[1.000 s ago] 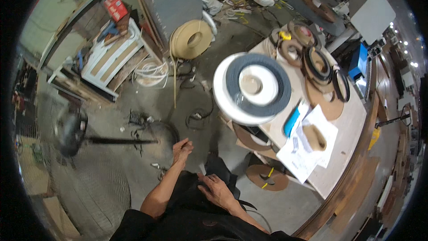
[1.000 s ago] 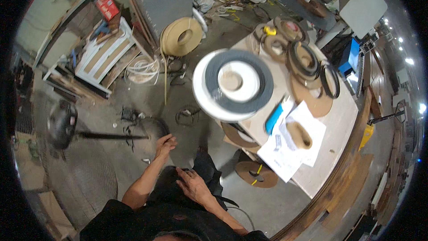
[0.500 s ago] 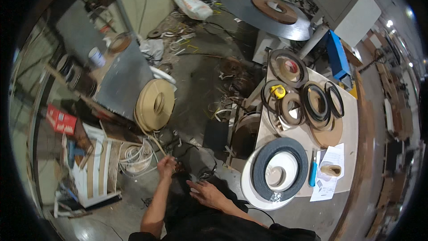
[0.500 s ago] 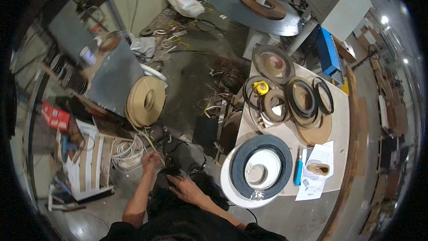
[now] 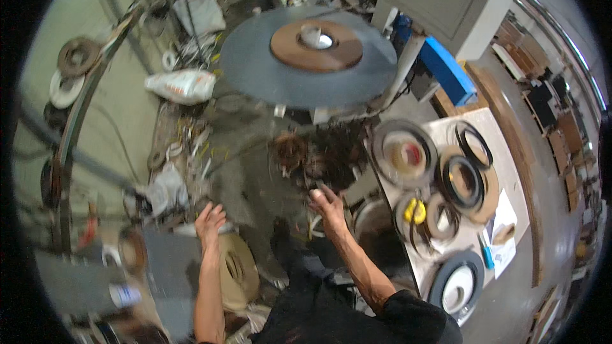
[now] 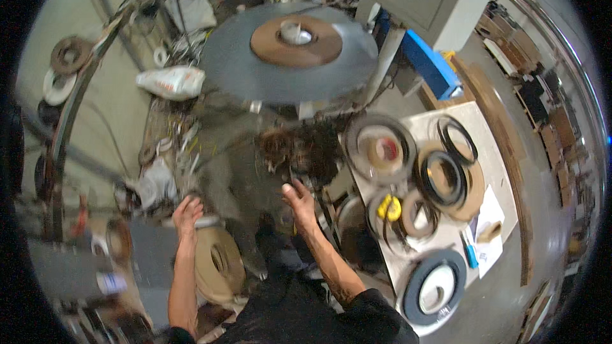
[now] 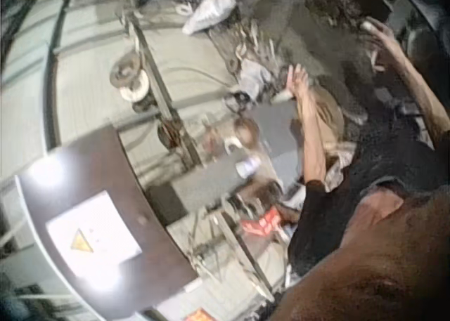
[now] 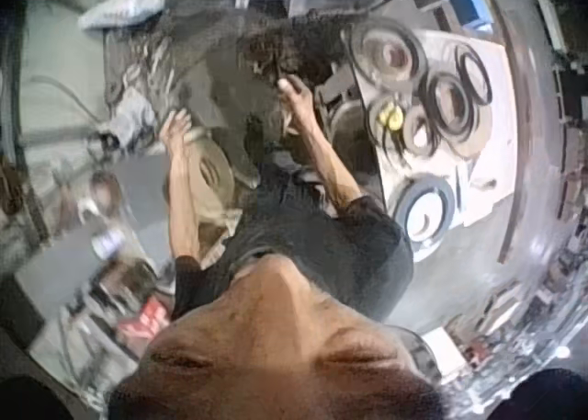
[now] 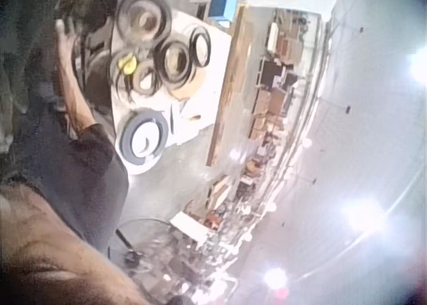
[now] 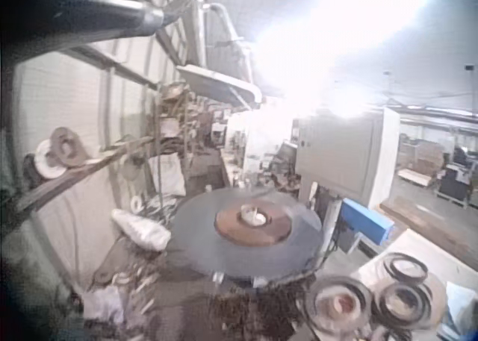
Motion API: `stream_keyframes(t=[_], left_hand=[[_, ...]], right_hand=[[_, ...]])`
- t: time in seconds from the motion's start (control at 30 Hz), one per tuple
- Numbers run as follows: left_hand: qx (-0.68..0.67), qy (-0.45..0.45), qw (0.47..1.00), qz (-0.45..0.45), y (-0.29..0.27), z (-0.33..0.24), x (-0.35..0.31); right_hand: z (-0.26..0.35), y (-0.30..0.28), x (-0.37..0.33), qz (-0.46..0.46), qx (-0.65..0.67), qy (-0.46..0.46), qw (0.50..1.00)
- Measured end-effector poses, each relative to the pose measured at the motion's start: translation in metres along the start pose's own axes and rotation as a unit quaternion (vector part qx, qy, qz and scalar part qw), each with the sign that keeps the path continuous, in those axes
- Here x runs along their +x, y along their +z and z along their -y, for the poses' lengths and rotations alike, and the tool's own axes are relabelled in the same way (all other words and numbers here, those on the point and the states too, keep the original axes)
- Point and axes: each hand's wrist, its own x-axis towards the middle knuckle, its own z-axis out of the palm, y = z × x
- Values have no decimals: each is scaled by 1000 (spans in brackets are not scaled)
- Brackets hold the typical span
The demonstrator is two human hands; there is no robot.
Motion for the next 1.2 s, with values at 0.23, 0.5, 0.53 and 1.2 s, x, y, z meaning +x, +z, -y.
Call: stream_keyframes(t=[0.23, 0.5, 0.53, 1.2], left_hand=[[59, -7, 997, 53, 57, -87, 246], [80, -13, 981, 176, 182, -165, 486], [33, -32, 978, 206, 190, -165, 530], [11, -127, 909, 397, 327, -220, 687]], right_hand=[[53, 26, 256, -235, 312, -64, 918], [60, 168, 319, -400, 369, -140, 827], [60, 171, 321, -406, 351, -121, 835], [79, 165, 322, -596, 224, -159, 754]])
